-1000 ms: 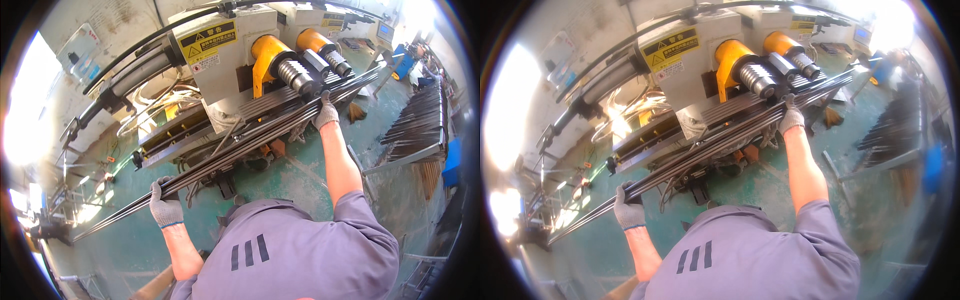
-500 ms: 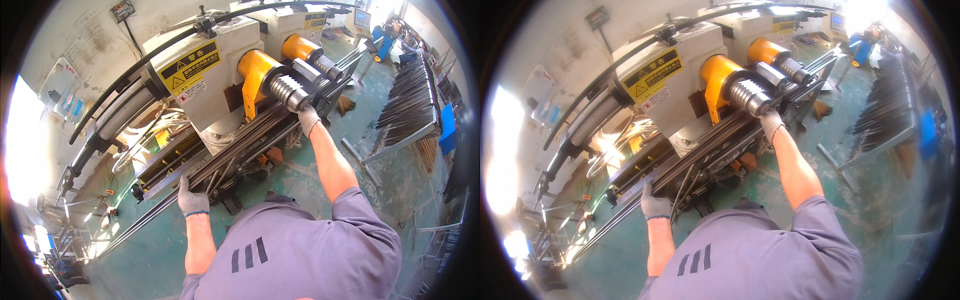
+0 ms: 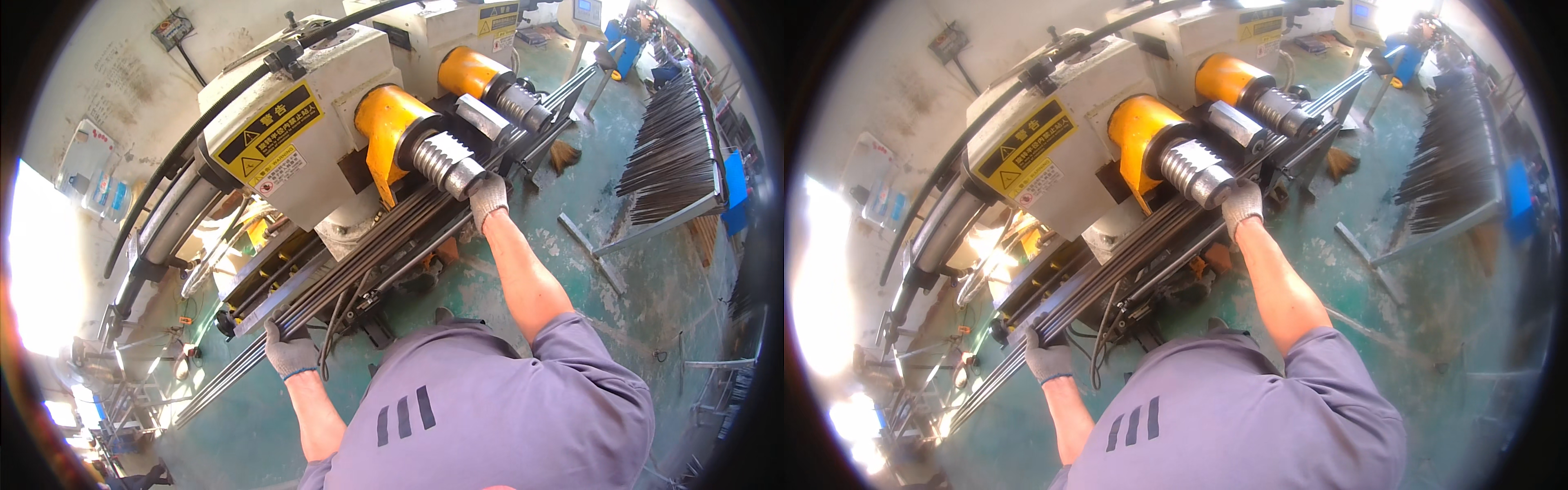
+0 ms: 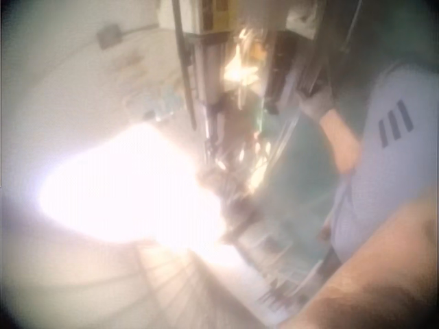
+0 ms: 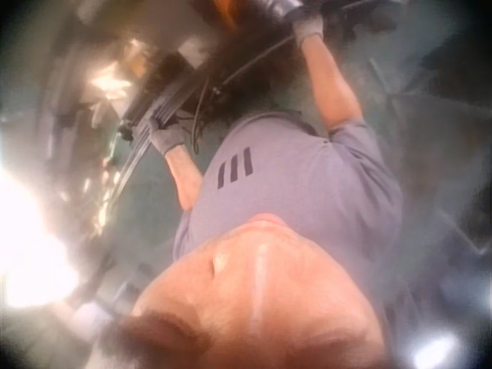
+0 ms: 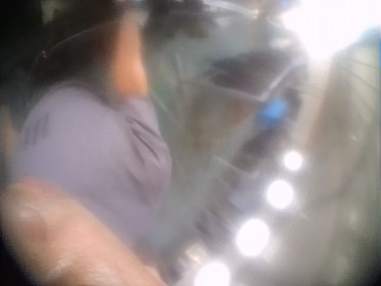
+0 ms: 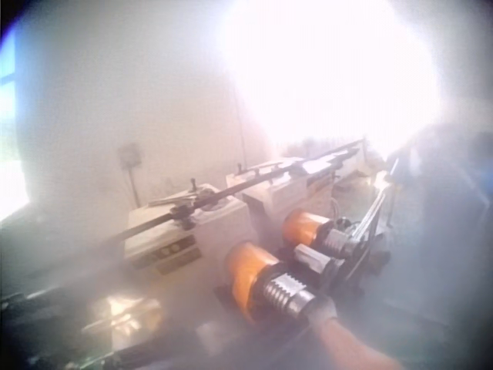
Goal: The person picks up a bundle of metal bars from a stack, feeds them through a rolling machine to create a curve, and then places the bent bars onto a metal rack.
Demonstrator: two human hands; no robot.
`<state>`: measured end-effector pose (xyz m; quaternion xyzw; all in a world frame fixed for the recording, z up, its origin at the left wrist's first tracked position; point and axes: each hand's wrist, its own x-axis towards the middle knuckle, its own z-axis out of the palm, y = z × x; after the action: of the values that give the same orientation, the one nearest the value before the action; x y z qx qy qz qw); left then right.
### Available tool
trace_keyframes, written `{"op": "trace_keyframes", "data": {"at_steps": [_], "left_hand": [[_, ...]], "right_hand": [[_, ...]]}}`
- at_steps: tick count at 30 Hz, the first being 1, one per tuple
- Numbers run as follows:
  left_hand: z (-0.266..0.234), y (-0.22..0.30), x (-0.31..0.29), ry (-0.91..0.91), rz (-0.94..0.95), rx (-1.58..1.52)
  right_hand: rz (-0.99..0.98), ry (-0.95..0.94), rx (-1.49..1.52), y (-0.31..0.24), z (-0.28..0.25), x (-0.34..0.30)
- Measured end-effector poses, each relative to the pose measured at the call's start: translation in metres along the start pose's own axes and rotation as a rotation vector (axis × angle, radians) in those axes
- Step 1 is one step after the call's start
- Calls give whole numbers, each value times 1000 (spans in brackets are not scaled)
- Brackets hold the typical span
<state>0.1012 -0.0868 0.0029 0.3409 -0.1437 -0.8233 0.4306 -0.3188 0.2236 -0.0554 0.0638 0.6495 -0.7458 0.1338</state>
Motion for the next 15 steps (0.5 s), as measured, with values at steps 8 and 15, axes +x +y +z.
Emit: {"op": "trace_keyframes", "data": {"at_steps": [8, 15], "left_hand": [[55, -81, -26, -131, -190, -23], [67, -90, -36, -146, -231, 32]], "right_hand": [[-481, -3, -648, 1, 6, -18], [78, -15, 217, -37, 5, -37]]}}
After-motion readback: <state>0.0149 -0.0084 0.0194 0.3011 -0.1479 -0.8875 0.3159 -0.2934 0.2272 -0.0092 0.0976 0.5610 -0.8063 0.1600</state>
